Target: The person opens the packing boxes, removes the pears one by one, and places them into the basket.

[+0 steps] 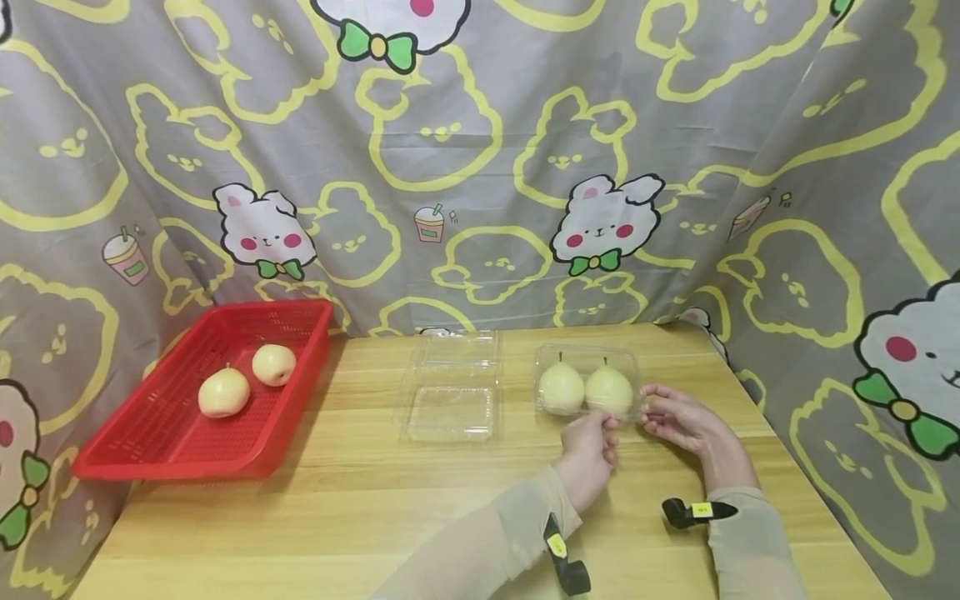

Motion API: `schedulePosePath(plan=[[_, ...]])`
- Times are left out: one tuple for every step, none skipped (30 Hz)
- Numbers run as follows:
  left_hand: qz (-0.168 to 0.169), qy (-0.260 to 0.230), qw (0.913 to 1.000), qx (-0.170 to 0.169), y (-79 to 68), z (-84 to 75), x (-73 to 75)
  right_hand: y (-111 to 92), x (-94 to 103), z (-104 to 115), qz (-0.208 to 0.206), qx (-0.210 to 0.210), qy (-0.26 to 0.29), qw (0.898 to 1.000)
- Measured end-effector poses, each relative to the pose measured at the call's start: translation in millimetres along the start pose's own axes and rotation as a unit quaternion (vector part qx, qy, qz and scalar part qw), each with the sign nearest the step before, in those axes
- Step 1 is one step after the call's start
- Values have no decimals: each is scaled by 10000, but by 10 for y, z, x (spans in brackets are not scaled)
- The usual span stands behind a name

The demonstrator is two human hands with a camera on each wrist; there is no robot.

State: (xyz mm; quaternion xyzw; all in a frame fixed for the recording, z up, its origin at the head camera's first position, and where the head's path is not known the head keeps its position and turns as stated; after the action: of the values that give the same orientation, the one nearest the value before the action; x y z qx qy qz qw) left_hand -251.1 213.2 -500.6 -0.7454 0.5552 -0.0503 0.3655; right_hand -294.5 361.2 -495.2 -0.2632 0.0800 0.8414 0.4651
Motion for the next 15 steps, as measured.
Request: schedulePosePath(plan=[[-9, -31, 10000, -2, 3, -5, -2, 3, 1, 4, -40, 3, -47, 10000], [-27, -42, 10000, 2, 5, -7, -3, 7, 5, 7, -91, 3, -93, 9999], [-40, -67, 10000, -4, 8, -12, -3, 10, 4, 12, -126, 10, -126, 9998], [-61, -89, 9999, -4, 13, -14, -3, 12, 4, 16, -159, 18, -163, 9997], [-81, -111, 9999, -8, 15, -19, -2, 15, 4, 19, -189, 22, -190, 9996], [-92, -132, 9999, -6, 19, -22, -2, 17, 1, 23, -202, 41, -208, 9996], [-104, -157, 9998, -4, 18, -24, -1, 19, -4, 26, -211, 50, -221, 9995], [-114, -166, 9998, 2, 19, -25, 0, 20, -7, 29, -220, 66, -215, 9995], [-117, -180, 9998, 7, 19, -27, 1, 20, -11, 32, -212, 83, -199, 9995], [-121, -185, 9998, 22, 16, -25, 3, 19, -14, 31, -221, 86, -188, 9995], [-122, -182, 9998, 30, 14, -24, 5, 17, -15, 29, -225, 85, -161, 9996], [-113, -176, 9998, 34, 11, -21, 7, 15, -18, 27, -218, 85, -133, 9996], [-116, -160, 9998, 39, 6, -17, 11, 11, -20, 24, -221, 74, -117, 9997], [-121, -131, 9998, 42, 2, -13, 17, 8, -20, 22, -222, 67, -96, 9997], [-112, -107, 9999, 44, -5, -8, 21, 3, -23, 21, -220, 64, -80, 9997]])
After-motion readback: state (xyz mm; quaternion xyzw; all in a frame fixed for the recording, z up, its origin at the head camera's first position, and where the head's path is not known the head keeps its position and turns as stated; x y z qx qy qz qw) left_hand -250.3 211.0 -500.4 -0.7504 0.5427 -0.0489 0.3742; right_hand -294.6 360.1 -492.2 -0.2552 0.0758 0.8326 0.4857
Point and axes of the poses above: each hand's wrist, its own y-axis towards the middle knuckle, its own x-axis out of the back of the hand, z = x × y, the point moved 8 cm from there along y, towards the middle knuckle, and after that the axes turned 3 degrees about y, right-handed, at the moved point
